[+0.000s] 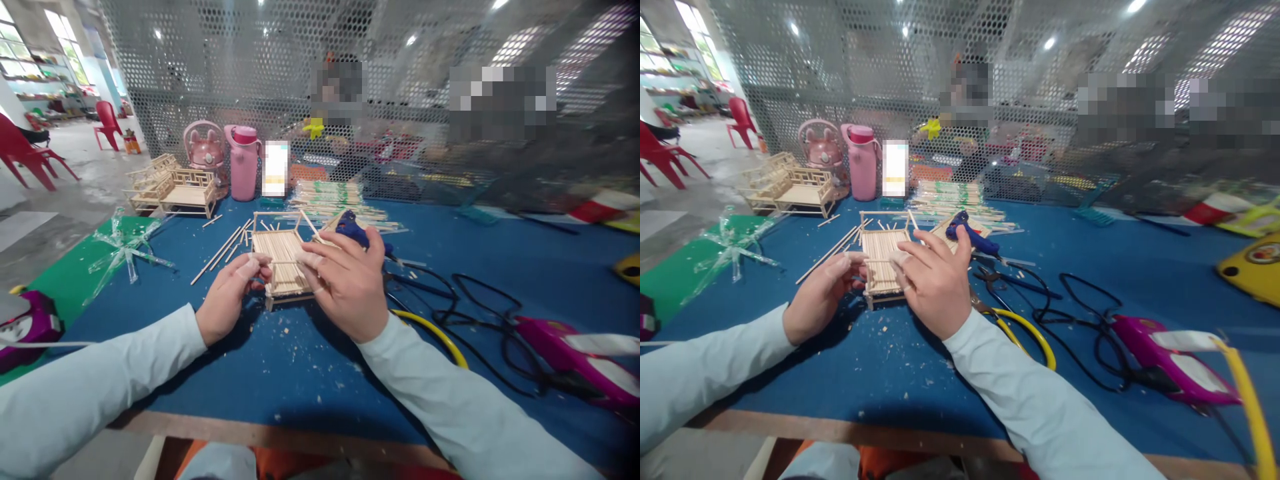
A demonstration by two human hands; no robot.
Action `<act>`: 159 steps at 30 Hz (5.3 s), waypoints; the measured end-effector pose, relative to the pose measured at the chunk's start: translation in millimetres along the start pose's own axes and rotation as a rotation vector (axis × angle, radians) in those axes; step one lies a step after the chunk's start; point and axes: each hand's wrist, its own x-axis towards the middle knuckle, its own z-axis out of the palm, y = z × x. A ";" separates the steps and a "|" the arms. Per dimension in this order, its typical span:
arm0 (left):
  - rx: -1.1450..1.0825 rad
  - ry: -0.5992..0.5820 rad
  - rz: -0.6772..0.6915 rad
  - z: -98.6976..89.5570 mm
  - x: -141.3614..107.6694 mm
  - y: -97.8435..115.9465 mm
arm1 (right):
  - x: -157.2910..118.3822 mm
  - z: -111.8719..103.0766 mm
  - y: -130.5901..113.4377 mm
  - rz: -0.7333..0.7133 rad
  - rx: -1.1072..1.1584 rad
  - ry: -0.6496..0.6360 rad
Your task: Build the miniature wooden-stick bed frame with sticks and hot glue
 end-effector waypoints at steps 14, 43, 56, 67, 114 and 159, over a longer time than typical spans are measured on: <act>0.387 -0.057 0.114 -1.2 -2.4 1.7 | -1.8 -3.8 0.1 0.033 0.039 -0.036; 0.413 0.147 0.121 -15.1 13.8 4.4 | 3.1 -43.0 50.7 0.594 0.289 0.564; 0.552 0.244 0.250 -32.9 31.0 2.0 | -3.6 -31.2 48.5 0.768 0.464 0.222; 0.304 0.282 0.197 -40.6 44.3 -9.9 | -0.2 -42.4 57.0 0.715 0.615 -0.320; 0.952 -0.144 0.513 6.5 -58.9 11.0 | -15.8 -3.8 36.7 1.035 0.854 -0.913; 1.641 -0.056 0.703 27.2 -16.6 -2.5 | -22.5 0.4 6.6 0.581 0.736 -0.813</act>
